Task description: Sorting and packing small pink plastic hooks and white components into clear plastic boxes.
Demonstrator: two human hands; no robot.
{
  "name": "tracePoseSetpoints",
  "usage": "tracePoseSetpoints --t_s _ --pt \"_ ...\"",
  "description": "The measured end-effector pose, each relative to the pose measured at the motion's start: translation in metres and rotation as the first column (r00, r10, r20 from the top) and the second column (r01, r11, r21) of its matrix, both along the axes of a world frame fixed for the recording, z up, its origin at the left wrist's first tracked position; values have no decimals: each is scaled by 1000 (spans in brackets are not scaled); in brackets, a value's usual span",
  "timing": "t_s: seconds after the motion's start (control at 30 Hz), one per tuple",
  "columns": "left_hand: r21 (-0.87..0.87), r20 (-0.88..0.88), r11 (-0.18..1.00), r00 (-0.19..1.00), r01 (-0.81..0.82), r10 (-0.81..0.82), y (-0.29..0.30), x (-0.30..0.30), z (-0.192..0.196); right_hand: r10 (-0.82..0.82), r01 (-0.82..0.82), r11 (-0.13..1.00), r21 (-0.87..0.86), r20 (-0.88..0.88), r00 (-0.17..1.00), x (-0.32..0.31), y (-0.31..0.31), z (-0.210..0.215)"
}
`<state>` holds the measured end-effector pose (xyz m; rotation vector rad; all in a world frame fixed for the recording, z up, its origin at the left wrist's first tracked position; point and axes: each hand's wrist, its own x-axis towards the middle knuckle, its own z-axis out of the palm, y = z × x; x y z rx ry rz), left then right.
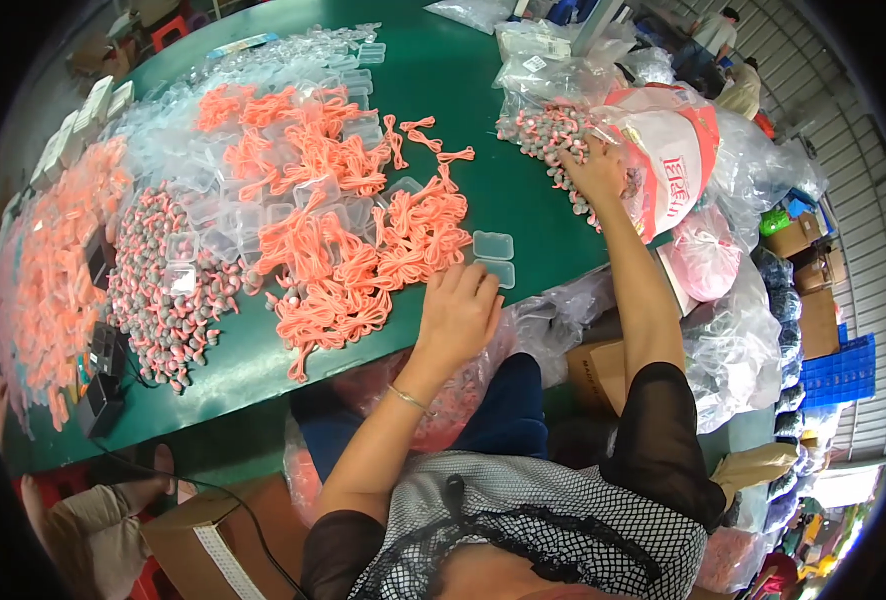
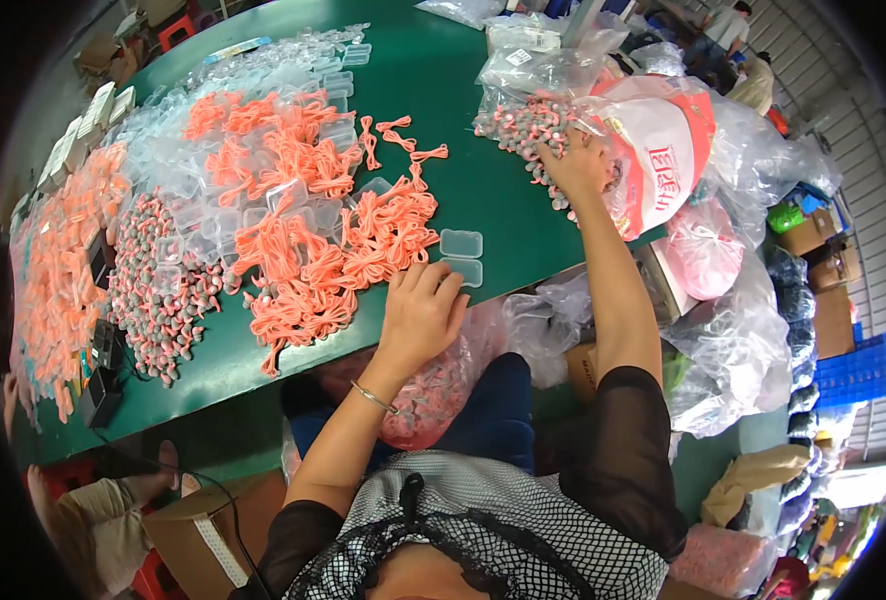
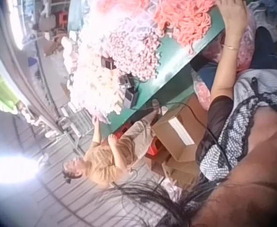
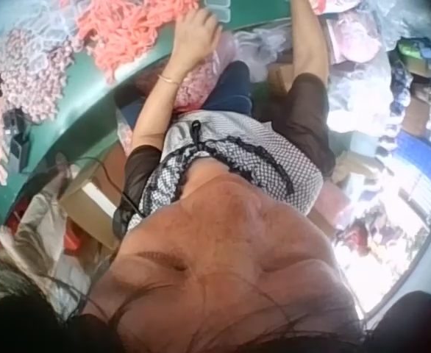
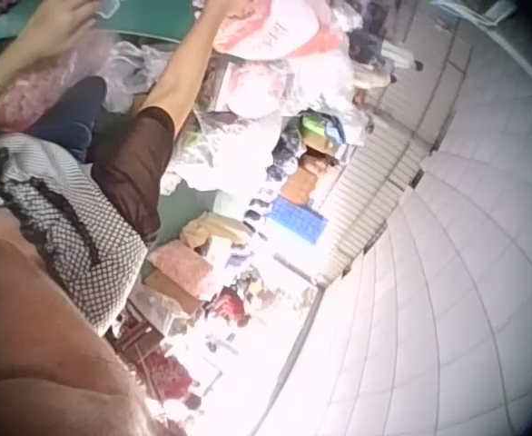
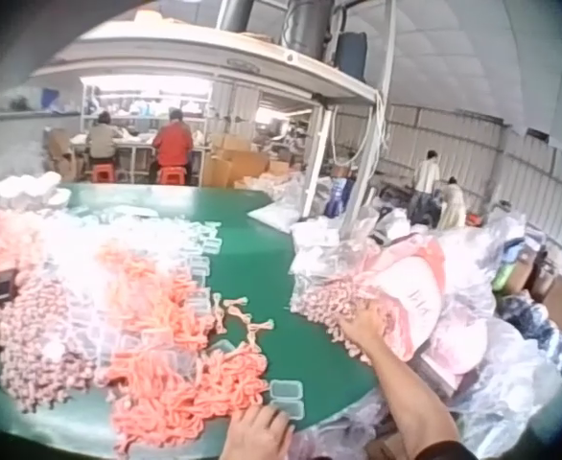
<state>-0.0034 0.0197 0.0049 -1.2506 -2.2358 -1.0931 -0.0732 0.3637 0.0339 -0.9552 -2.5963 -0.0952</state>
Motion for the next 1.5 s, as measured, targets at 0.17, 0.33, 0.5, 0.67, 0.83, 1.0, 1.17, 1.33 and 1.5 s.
tracePoseSetpoints --t_s 0.17,0.33,0.5,0.67,0.83,1.0,1.17,1.33,1.5 --pt "-18 -8 1000 1000 -9 9 2 0 -1 129 -134 991 -18 -161 978 -8 -9 -7" --pt "-16 -28 1000 999 -25 24 0 1 0 227 -230 973 2 -169 959 -3 -44 -10" --pt "-1 -40 1000 999 -28 28 3 1 -3 360 -330 932 148 -294 885 7 -53 -21" --pt "22 -64 999 997 -46 47 1 1 -5 490 -434 870 234 -315 813 14 -80 -25" --pt "56 -87 997 995 -50 55 0 1 -6 620 -571 784 243 -257 741 18 -110 -24" --pt "56 -97 997 994 -50 55 -2 2 -6 690 -622 718 312 -200 696 21 -129 -28" --pt "86 -82 995 995 -51 58 -3 3 -8 781 -772 624 121 -90 618 26 -127 -10" --pt "114 -95 992 994 -51 62 1 6 -8 840 -839 535 100 -170 515 29 -119 -1" --pt "80 -74 995 995 -56 62 3 12 -9 805 -820 551 154 -358 473 46 -112 0"
